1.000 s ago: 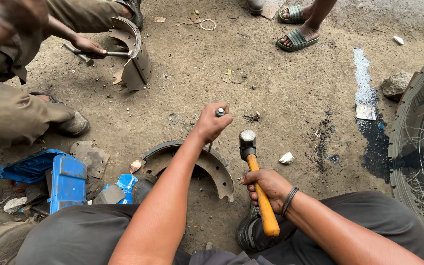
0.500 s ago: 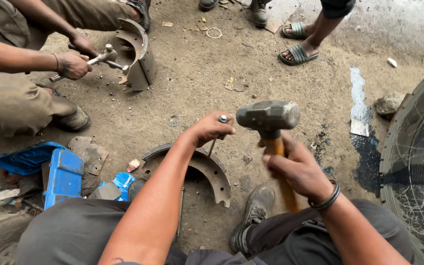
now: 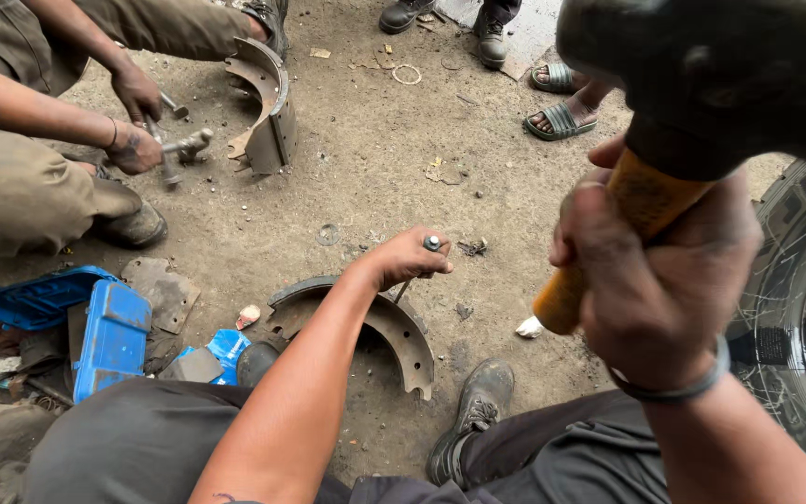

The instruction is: The person replaces rivets on a heavy-duty brake shoe by hammering a punch into metal fasteners and cleaning the metal surface with a scraper and hammer.

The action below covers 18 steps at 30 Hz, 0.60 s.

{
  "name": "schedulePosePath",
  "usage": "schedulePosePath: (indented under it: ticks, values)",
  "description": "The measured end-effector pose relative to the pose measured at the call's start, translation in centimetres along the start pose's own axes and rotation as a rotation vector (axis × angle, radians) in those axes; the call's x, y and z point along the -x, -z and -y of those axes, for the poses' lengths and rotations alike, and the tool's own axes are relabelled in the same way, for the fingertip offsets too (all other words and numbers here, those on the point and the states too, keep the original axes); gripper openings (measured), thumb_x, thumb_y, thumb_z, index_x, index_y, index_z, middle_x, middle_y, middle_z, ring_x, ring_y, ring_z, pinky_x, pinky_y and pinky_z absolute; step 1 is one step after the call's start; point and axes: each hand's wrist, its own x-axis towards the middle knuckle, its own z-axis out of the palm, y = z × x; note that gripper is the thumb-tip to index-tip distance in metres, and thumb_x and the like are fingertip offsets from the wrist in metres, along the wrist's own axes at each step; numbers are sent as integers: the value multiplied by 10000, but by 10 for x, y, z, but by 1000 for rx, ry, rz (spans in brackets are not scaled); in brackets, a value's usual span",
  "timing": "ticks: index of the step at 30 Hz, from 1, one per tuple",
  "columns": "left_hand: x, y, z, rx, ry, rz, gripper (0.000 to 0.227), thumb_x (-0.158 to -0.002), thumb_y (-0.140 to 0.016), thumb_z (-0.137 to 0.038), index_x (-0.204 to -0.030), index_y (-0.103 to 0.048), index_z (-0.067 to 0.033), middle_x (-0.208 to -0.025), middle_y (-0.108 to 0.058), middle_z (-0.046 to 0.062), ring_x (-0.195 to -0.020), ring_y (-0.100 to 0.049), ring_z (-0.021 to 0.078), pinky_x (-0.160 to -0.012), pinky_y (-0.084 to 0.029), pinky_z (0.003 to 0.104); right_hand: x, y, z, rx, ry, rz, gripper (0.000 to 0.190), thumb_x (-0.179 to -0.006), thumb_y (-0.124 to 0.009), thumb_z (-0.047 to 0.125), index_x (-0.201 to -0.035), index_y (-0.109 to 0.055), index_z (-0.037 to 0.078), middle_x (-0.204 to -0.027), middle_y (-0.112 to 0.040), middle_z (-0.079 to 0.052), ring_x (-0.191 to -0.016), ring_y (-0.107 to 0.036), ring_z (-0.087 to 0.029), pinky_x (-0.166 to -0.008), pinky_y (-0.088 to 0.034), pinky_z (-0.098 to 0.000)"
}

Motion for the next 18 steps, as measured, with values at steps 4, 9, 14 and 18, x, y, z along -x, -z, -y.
schedulePosePath:
  ticks: [4, 9, 14, 18]
  values:
    - [5, -7, -1, -40, 70, -53, 301, -806, -755, -105, -676, -489, -154, -624, -501, -60, -572, -484, 75, -527, -417, 283, 3, -20, -30, 554, -223, 385, 159, -1006, -606, 139, -1085, -599, 0, -732, -630, -123, -609, -598, -184, -533, -486, -333]
    - [-3, -4, -3, -125, 69, -42, 197, -795, -717, -74, -709, -573, -178, -613, -567, -27, -568, -551, 97, -527, -460, 287, 5, -17, -54, 536, -885, 552, 325, -929, -692, 265, -1154, -594, 52, -722, -631, -98, -566, -618, -161, -488, -534, -343]
    - [-9, -4, 14, -19, -12, 34, 308, -814, -738, -80, -667, -471, -121, -623, -508, -19, -565, -506, 103, -515, -452, 298, -2, 6, -2, 248, -367, 270, 200, -1043, -596, 198, -1089, -585, 4, -792, -626, -66, -592, -597, -130, -510, -515, -313]
    - [-11, -2, 17, -60, -9, 16, 309, -811, -739, -96, -664, -470, -130, -622, -501, -31, -580, -520, 97, -520, -470, 303, -14, 17, 21, 29, 263, 85, 177, -1192, -497, 187, -1282, -549, 44, -1092, -603, -47, -681, -591, -109, -623, -518, -252]
